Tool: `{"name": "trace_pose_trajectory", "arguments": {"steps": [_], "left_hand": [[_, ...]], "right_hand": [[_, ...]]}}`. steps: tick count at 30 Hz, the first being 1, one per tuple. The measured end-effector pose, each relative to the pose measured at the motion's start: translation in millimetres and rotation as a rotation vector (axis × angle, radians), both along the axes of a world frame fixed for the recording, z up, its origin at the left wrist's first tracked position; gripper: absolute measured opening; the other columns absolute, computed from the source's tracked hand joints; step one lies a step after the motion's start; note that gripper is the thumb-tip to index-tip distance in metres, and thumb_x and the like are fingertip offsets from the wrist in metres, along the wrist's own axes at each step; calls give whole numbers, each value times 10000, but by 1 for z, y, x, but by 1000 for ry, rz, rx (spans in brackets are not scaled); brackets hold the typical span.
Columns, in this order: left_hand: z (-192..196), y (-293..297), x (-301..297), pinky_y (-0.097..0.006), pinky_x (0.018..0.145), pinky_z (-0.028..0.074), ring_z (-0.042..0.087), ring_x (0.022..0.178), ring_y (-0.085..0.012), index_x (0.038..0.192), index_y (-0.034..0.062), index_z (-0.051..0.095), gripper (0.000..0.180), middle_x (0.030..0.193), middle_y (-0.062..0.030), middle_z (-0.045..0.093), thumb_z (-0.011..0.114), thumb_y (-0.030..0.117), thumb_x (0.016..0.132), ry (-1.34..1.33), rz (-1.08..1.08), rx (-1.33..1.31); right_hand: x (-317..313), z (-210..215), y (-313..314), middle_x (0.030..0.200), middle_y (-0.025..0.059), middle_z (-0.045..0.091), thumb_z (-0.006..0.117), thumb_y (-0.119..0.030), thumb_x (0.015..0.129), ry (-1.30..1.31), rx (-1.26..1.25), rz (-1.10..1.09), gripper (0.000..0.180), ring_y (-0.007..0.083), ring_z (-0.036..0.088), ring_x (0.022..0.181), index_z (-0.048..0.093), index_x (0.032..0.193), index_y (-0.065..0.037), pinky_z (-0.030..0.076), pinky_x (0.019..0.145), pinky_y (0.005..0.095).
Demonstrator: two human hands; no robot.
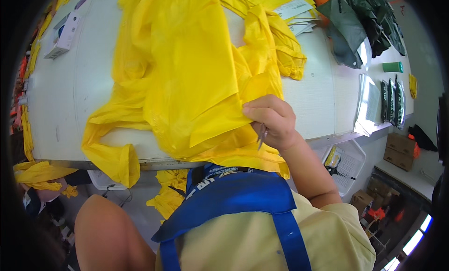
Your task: The person trims loose threads from a yellow raincoat using small scissors, then folds the garment and places it into a yellow mailing envelope. The person handles the raincoat and envelope on a white worktable.
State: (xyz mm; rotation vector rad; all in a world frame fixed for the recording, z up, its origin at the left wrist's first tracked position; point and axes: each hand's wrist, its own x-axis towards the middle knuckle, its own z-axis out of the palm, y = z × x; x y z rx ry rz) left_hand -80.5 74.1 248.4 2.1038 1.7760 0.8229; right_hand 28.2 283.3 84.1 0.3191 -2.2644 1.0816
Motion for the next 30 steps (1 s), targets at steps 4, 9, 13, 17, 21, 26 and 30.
{"name": "trace_pose_trajectory", "arguments": {"steps": [4, 9, 13, 17, 21, 26, 30], "left_hand": [[6, -2, -1, -323, 976, 413, 482, 1203, -231, 1294, -34, 423, 464, 1328, -153, 476, 533, 116, 869, 20, 2, -1], [4, -2, -2, -323, 972, 415, 484, 1200, -233, 1289, -34, 426, 463, 1325, -154, 477, 531, 104, 860, 25, -28, -2], [9, -1, 0, -323, 969, 417, 486, 1197, -234, 1285, -35, 429, 462, 1322, -156, 479, 530, 95, 854, 36, -26, -8], [4, 1, -2, -324, 965, 419, 488, 1194, -236, 1282, -36, 432, 461, 1320, -157, 480, 529, 86, 847, 38, -45, -1], [4, -2, -3, -324, 962, 421, 490, 1191, -237, 1278, -36, 435, 461, 1317, -158, 481, 528, 77, 841, 23, -46, -13], [9, -3, 5, -324, 958, 423, 492, 1187, -238, 1273, -37, 438, 461, 1313, -160, 482, 527, 65, 832, 29, -32, -14], [2, 0, 0, -324, 955, 425, 493, 1185, -240, 1269, -38, 441, 461, 1311, -161, 484, 525, 56, 826, 14, -65, -4]], "right_hand": [[-4, 7, -6, 845, 81, 621, 676, 19, 564, -3, -2, 37, 345, 238, 602, 674, 631, 896, -65, 484, 539, 327], [-2, 11, -7, 811, 82, 612, 666, 37, 590, -6, 5, 38, 308, 247, 599, 656, 633, 877, -69, 483, 542, 318], [1, 12, -8, 800, 67, 593, 680, 26, 573, -13, 5, 32, 332, 243, 588, 645, 621, 882, -79, 476, 531, 319], [3, 9, -8, 786, 62, 584, 673, 29, 580, -19, 5, 32, 327, 237, 588, 644, 619, 884, -79, 478, 531, 318], [8, 9, -7, 779, 57, 580, 668, 29, 588, -74, -33, 55, 312, 233, 587, 643, 617, 877, -79, 477, 534, 316], [6, 9, -13, 780, 58, 580, 664, 30, 592, -33, -3, 42, 311, 231, 586, 645, 615, 878, -83, 476, 537, 313], [7, 7, -11, 783, 59, 582, 663, 30, 591, -46, 11, 22, 321, 235, 589, 653, 614, 886, -84, 477, 537, 314]]}}
